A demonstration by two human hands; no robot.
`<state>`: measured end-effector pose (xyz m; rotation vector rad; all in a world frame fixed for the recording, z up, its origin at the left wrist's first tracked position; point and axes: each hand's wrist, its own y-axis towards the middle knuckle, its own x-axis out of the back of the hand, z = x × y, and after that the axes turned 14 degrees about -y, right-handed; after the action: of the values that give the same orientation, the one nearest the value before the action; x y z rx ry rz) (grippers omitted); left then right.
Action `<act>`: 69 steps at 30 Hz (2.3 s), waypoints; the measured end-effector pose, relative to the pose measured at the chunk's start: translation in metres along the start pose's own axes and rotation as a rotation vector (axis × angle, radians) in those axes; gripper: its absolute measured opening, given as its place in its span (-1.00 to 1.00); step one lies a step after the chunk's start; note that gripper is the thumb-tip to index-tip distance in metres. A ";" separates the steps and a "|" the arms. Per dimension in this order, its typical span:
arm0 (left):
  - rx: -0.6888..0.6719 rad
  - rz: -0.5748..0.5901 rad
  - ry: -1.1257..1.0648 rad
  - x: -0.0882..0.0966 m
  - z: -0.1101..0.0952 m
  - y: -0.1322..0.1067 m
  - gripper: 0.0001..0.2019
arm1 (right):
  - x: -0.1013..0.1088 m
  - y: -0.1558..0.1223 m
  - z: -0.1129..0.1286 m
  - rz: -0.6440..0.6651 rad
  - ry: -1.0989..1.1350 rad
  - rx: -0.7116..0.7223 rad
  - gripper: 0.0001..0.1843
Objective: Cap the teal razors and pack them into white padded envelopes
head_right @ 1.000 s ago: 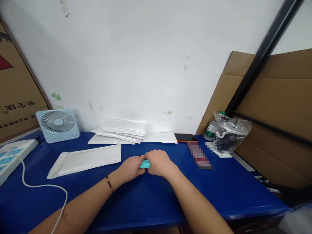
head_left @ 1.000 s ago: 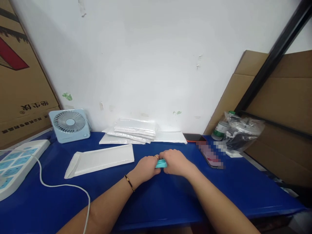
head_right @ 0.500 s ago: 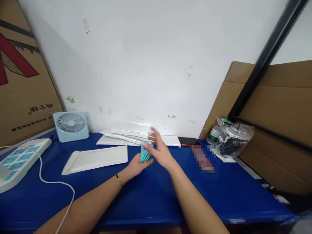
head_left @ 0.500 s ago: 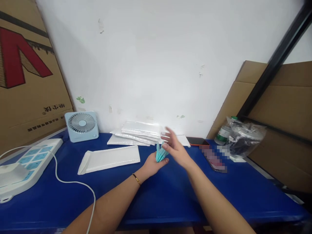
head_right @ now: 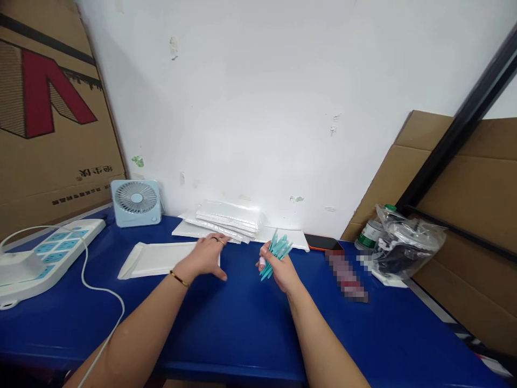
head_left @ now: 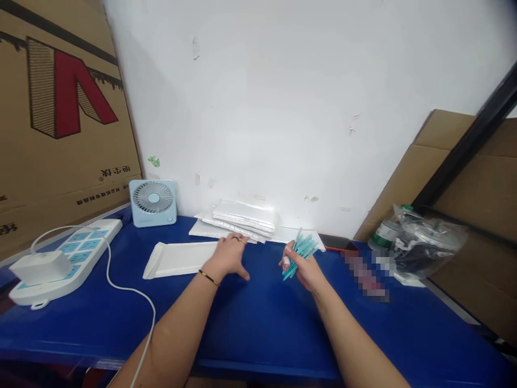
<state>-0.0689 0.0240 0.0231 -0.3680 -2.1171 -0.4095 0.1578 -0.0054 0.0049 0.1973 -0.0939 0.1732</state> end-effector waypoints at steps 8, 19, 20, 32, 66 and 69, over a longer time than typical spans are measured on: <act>0.398 0.050 0.067 0.030 0.052 -0.004 -0.11 | 0.003 0.004 -0.008 -0.013 0.012 -0.062 -0.69; 0.120 -0.971 -1.367 0.027 0.010 0.017 -0.71 | -0.002 -0.002 0.002 0.080 -0.038 -0.103 -0.57; 0.142 -0.978 -1.484 0.024 0.007 0.019 -0.72 | -0.002 -0.002 0.002 0.069 -0.041 -0.114 -0.62; -0.260 -0.309 -0.202 0.021 -0.016 -0.008 0.29 | 0.033 0.003 -0.004 0.038 -0.060 -0.309 -0.66; -0.181 -0.346 -1.226 -0.008 -0.050 0.005 -0.42 | -0.014 0.032 0.159 0.099 -0.358 0.217 -0.41; -0.158 -0.286 -1.344 -0.010 -0.045 0.002 -0.42 | -0.016 0.025 0.160 0.103 -0.363 0.291 -0.45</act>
<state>-0.0295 0.0060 0.0385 -0.5051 -3.4845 -0.5791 0.1254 -0.0158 0.1639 0.5136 -0.4416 0.2520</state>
